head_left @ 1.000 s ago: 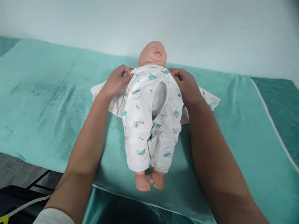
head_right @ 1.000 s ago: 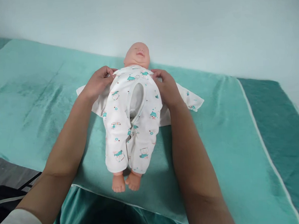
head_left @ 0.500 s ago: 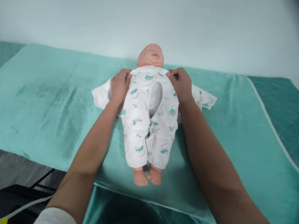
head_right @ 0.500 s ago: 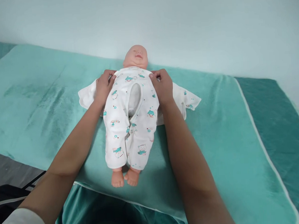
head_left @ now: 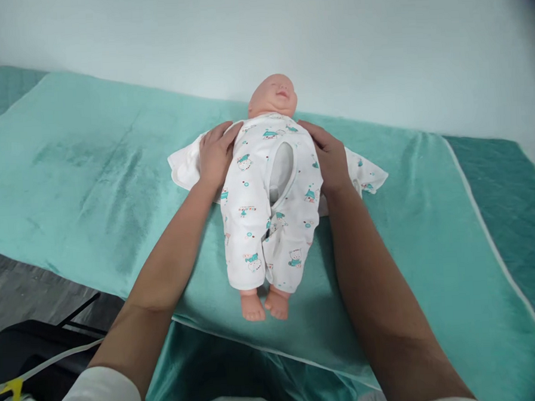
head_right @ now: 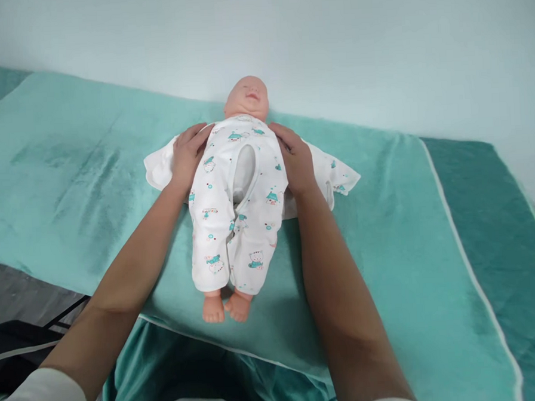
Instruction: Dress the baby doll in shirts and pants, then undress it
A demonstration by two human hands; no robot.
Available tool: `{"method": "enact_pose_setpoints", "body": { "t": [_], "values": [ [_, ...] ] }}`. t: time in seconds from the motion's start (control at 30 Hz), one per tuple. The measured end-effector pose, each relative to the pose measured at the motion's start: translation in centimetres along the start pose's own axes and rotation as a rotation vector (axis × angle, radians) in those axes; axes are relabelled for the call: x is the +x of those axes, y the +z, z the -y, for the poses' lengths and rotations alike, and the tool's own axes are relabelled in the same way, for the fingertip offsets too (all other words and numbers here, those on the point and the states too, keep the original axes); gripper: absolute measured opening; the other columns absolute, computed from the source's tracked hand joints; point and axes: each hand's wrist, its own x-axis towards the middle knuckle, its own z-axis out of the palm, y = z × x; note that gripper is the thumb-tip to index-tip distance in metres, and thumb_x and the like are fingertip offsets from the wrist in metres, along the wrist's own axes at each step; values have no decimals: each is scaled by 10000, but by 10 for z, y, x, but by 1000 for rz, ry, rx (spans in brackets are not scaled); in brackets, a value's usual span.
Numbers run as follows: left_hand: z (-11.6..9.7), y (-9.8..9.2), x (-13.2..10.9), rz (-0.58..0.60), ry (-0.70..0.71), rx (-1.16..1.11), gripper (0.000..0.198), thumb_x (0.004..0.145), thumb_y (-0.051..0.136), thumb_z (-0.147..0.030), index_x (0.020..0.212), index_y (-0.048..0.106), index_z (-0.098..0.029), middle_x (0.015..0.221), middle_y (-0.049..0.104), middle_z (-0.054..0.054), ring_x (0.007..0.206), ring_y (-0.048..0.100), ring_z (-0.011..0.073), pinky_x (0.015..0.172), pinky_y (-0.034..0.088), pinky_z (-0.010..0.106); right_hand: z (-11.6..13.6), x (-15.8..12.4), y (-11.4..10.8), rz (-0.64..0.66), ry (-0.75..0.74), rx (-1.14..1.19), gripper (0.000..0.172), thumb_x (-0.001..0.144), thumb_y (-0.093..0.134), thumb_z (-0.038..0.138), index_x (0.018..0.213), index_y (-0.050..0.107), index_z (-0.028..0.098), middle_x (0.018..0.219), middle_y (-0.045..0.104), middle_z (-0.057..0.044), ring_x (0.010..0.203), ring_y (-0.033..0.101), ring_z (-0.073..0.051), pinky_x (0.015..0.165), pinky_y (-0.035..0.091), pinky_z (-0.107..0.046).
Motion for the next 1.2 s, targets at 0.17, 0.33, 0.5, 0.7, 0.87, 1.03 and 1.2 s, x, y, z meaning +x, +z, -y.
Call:
{"method": "enact_pose_setpoints", "body": {
  "t": [0.17,0.33,0.5,0.7,0.87,1.03,1.2],
  "values": [
    [-13,-9,-41,-117,39,-3,375,988,527,-225,1331,669,-281,1450,648,61,1385,550,249,1200,436,451,25,-31,-1,-80,-29,13,374,1023,564,504,1295,704,290,1400,697,-57,1364,619,-286,1228,440,-557],
    [-50,-47,-130,-204,-9,-66,264,1011,527,-236,1234,669,-241,1301,700,77,1272,622,227,1125,501,428,77,-109,7,-71,-210,-67,400,1023,589,405,1412,609,317,1553,576,-67,1504,494,-303,1269,380,-619],
    [-76,-82,-226,40,-45,-164,188,994,601,-232,1162,686,-231,1107,747,44,1000,706,179,919,539,350,109,-212,12,30,-283,-163,351,962,667,227,1303,646,306,1450,651,-90,1460,533,-327,1189,450,-657],
    [-95,-85,-264,155,10,-37,306,925,723,-214,1220,643,-221,1094,762,36,999,712,196,954,444,382,125,-257,24,25,-247,-199,335,928,714,176,1236,641,284,1236,732,-76,1315,603,-305,1147,463,-631],
    [-98,-80,-262,142,57,14,170,973,639,-215,1143,643,-223,1089,767,32,1032,701,206,960,420,387,144,-252,33,93,-135,-337,265,947,641,142,1190,644,249,1192,737,-76,1307,549,-298,1114,484,-555],
    [-99,-77,-264,113,-40,-37,144,915,621,-129,1011,664,-227,959,760,0,884,682,185,941,434,396,160,-248,36,149,-64,-524,185,923,741,275,1081,656,228,1084,755,-81,1256,584,-348,1075,472,-571],
    [-107,-85,-268,47,-170,-402,167,898,598,-104,978,683,-224,926,722,5,865,671,155,862,500,326,172,-244,43,191,-49,-594,167,926,754,338,997,649,230,1019,759,-60,1116,651,-314,1134,399,-608]
  ]
}}
